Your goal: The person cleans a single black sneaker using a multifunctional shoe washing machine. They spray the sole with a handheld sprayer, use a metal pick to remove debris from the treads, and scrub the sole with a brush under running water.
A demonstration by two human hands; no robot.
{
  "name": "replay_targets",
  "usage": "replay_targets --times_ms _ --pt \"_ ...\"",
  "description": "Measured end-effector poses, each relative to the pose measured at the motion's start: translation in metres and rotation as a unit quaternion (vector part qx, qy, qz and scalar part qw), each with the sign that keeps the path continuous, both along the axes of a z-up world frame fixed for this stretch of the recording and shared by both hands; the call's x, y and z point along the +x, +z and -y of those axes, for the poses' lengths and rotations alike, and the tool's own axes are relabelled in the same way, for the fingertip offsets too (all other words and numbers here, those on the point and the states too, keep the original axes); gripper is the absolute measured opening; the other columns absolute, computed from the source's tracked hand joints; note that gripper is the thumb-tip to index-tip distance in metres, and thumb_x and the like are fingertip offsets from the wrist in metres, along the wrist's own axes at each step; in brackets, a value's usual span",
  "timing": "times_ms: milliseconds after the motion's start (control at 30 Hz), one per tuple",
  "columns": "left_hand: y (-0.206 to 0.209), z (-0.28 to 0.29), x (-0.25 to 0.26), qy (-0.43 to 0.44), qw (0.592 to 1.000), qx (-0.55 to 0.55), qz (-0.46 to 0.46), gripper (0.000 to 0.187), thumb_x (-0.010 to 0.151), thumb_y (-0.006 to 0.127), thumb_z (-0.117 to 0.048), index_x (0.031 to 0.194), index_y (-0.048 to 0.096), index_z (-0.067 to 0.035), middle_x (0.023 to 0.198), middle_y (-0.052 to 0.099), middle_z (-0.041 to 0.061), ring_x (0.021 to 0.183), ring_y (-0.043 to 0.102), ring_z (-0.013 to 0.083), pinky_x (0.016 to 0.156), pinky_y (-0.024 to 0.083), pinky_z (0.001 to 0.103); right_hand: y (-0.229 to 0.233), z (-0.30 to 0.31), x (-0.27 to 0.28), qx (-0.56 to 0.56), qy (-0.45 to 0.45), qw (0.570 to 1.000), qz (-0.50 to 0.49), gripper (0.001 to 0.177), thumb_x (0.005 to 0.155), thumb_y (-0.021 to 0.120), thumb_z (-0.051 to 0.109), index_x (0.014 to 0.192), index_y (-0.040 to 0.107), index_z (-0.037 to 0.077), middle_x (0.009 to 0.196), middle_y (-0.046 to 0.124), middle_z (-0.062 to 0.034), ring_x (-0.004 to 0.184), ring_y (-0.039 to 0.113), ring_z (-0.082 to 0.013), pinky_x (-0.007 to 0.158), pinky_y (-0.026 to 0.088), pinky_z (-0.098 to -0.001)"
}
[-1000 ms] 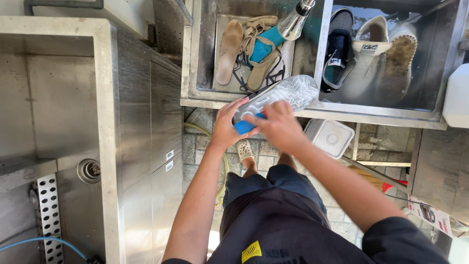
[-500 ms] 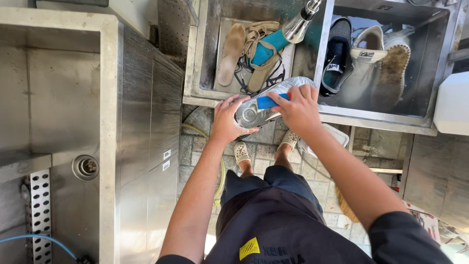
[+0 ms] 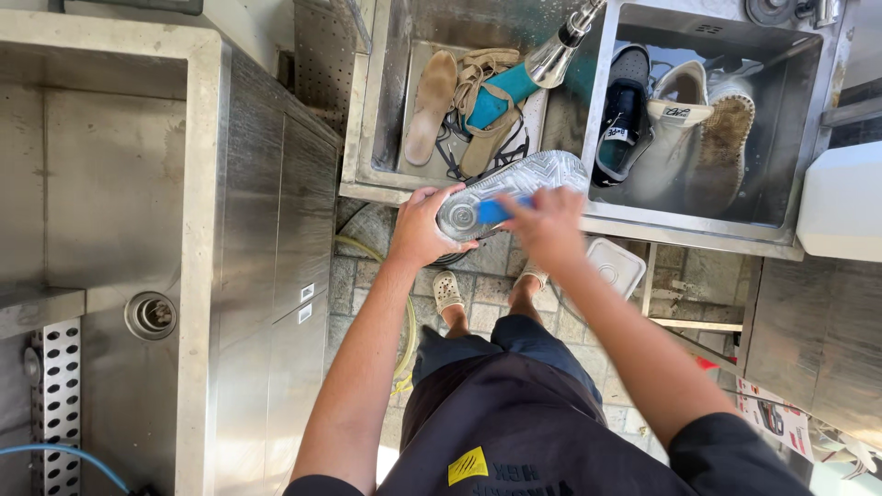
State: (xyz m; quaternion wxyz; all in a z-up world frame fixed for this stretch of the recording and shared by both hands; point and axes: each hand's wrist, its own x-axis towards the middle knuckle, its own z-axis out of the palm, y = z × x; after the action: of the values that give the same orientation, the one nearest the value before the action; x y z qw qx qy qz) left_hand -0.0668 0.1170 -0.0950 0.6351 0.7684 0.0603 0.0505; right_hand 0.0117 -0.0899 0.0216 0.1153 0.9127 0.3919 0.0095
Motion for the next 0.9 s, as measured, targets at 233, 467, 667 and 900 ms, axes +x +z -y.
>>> replay_targets --times_ms 233,467,667,900 --pt "0.0 0.003 0.002 -0.005 1.0 0.002 -0.007 0.103 0.043 0.102 -0.036 0.137 0.062 -0.023 0.116 0.067 0.012 0.111 0.063 0.0329 0.097 0.052 0.043 0.026 0.043 0.031 0.021 -0.049 0.999 0.005 0.037 0.098 0.07 0.041 0.133 0.073 0.03 0.093 0.058 -0.0066 0.098 0.049 -0.0303 0.091 0.034 -0.0489" --pt "0.0 -0.002 0.0 -0.012 1.0 -0.015 0.0 0.104 0.045 0.1 -0.031 0.141 0.06 -0.023 0.117 0.067 0.011 0.111 0.063 0.031 0.096 0.053 0.041 -0.017 -0.011 -0.016 0.062 0.033 0.997 -0.037 0.037 0.092 0.072 0.036 0.129 0.074 0.035 0.093 0.058 -0.0045 0.096 0.05 -0.0286 0.092 0.037 -0.0463" --pt "0.004 0.001 0.002 -0.011 1.0 -0.006 -0.028 0.102 0.045 0.102 -0.03 0.139 0.061 -0.025 0.116 0.066 0.012 0.111 0.063 0.031 0.096 0.053 0.04 0.025 0.03 0.04 0.039 -0.012 0.999 0.024 0.041 0.092 0.076 0.034 0.133 0.073 0.034 0.094 0.057 -0.0043 0.097 0.048 -0.0287 0.092 0.037 -0.0461" --pt "0.0 -0.003 -0.005 -0.005 0.998 -0.055 -0.029 0.101 0.048 0.1 -0.031 0.141 0.061 -0.027 0.115 0.067 0.01 0.111 0.065 0.0285 0.097 0.055 0.038 -0.005 -0.054 -0.025 0.068 0.061 0.994 -0.061 0.042 0.083 0.073 0.039 0.124 0.075 0.035 0.095 0.055 -0.0056 0.098 0.047 -0.0309 0.094 0.037 -0.0471"
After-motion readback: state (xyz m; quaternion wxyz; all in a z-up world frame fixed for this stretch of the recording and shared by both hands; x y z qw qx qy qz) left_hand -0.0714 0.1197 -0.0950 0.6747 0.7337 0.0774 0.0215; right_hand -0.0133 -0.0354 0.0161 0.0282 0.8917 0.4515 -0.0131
